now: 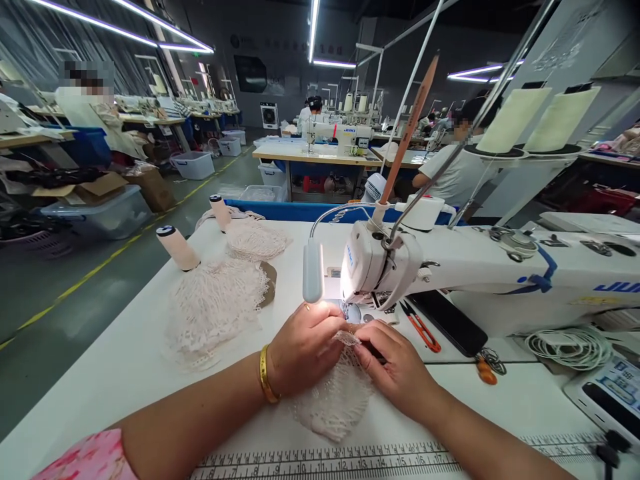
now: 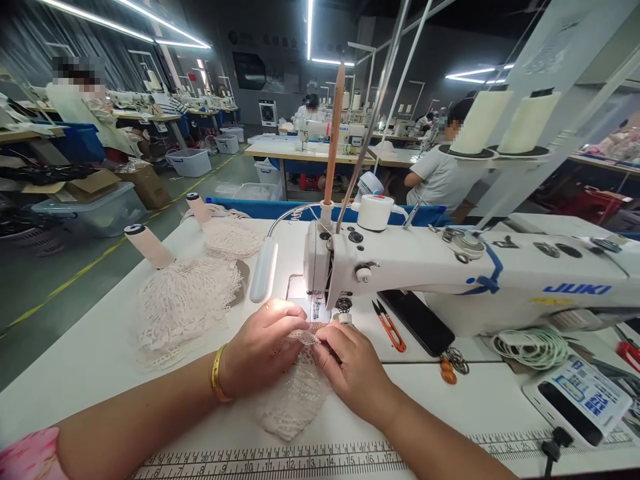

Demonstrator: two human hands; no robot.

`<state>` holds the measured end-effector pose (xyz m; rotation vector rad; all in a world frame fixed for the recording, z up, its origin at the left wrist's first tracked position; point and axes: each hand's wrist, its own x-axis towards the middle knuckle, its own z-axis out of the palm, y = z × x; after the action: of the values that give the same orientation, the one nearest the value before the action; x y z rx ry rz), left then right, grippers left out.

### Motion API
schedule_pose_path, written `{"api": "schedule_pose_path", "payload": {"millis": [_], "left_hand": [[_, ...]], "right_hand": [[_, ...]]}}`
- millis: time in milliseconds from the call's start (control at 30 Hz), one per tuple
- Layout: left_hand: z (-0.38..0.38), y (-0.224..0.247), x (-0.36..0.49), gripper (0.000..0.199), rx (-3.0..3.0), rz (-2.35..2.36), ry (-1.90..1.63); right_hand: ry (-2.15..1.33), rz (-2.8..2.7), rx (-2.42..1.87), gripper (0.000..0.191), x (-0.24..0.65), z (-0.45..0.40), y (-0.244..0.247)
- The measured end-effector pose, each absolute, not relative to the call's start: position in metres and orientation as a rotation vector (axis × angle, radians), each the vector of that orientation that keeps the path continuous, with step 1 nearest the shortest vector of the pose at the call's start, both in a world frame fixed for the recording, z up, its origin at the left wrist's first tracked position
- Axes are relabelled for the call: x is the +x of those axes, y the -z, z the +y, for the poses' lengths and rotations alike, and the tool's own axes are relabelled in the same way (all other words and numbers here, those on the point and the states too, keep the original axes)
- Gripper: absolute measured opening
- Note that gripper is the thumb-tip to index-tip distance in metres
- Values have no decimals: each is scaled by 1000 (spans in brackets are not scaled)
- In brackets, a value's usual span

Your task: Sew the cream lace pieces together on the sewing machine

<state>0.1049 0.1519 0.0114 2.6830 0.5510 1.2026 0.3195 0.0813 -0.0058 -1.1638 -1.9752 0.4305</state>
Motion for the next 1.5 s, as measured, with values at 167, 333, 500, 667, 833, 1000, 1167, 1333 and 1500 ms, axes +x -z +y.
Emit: {"api": "schedule_pose_path", "payload": {"millis": [167,333,500,667,833,1000,1167,1333,1500], "left_hand": [[151,-11,104,23,2721,618,-1227],[150,-13,104,21,2768,614,-1290],[151,-12,103,19,2770,597,-1336],[152,-12,104,16,2784,570,-1337],[152,-13,106,16,2783,581,-1317],[152,-14,107,16,2752,612,-1249],[150,-14,109,16,2673,601,-1230],[150,-11,109,14,2655,575,-1274],[141,-20,110,15,2644,626,-1212]], "right_hand": [[-387,-1973,-1145,12,320,81,6],[-382,-1968,-1145,13,318,81,6],[-446,-1949,-1149,14,317,80,5],[-482,-1929,-1163,15,316,80,4],[-448,-1948,-1154,16,316,80,5],[-418,-1941,-1164,6,316,78,6],[-321,-1978,-1089,24,315,79,4],[-301,-1943,-1077,15,317,85,5],[-334,-1906,-1042,14,320,78,-5]]}}
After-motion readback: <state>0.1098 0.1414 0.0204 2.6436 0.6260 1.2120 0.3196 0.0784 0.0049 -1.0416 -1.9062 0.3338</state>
